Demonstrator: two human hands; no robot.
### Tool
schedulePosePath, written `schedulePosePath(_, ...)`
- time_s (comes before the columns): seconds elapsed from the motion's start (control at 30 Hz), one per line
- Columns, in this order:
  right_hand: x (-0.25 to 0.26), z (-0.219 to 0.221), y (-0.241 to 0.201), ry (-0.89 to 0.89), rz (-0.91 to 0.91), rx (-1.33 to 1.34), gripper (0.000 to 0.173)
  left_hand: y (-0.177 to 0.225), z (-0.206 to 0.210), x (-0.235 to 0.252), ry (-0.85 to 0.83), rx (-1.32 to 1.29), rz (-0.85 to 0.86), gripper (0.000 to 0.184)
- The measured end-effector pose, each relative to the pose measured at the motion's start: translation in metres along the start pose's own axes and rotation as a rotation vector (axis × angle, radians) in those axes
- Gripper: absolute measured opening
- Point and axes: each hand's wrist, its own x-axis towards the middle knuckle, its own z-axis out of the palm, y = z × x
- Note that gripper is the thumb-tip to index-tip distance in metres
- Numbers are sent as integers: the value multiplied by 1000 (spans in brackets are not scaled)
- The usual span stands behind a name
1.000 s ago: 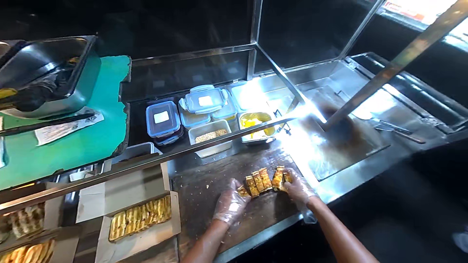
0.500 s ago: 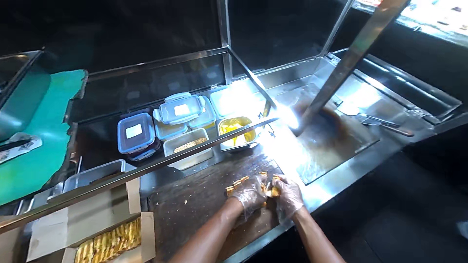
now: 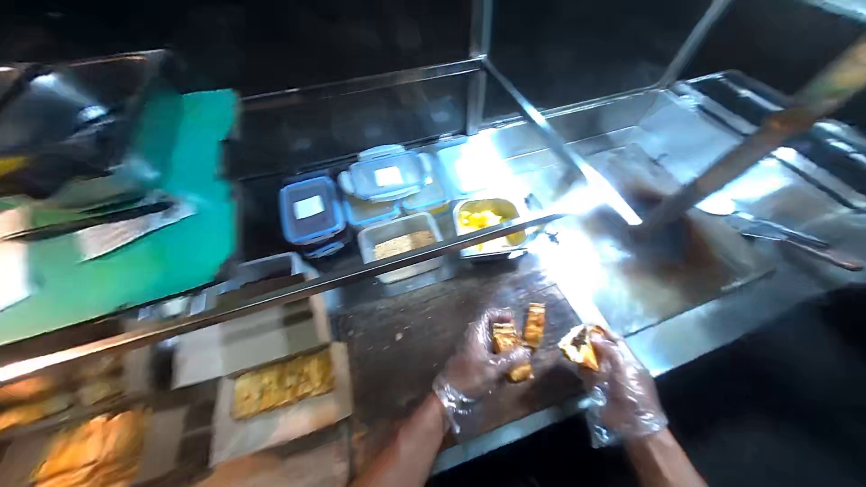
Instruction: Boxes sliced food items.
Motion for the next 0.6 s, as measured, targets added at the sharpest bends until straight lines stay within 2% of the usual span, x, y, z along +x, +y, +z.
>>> schedulePosePath(0.07,-31,56,7,-239,91,-56,36,15,-45,-73,107,-69,29,61)
schedulePosePath(0.1,-48,93,15,-370,137,-72,38,18,-74,-111,191,-23,27,61)
schedulePosePath(0.17,-86,171,41,-659,163,-127,36,18,-141,-183,408,263,21,59)
schedulePosePath(0.2,-104,211,57,-790,108,-231,33,20,-176,-212,489,465,3,57)
schedulePosePath(0.23,-119,247,75,-918,-23,-416,32,24,-209,-234,528,675,-28,55)
schedulePosePath(0.27,-132,281,91,-1031,-227,-692,31,28,-238,-248,519,861,-78,52)
schedulePosePath(0.33,-153,337,117,-1202,-580,-1342,38,35,-275,-251,364,1173,-241,49)
schedulePosePath(0.4,-170,368,139,-1295,-619,-1786,47,26,-289,-240,158,1338,-352,55)
schedulePosePath(0.43,-173,373,145,-1317,-580,-1887,51,19,-291,-237,72,1358,-363,56)
schedulePosePath(0.5,-167,370,144,-1342,-573,-1919,57,12,-295,-235,-9,1367,-301,46)
schedulePosePath(0.6,-163,360,140,-1394,-581,-1936,44,7,-295,-237,-65,1366,-293,38)
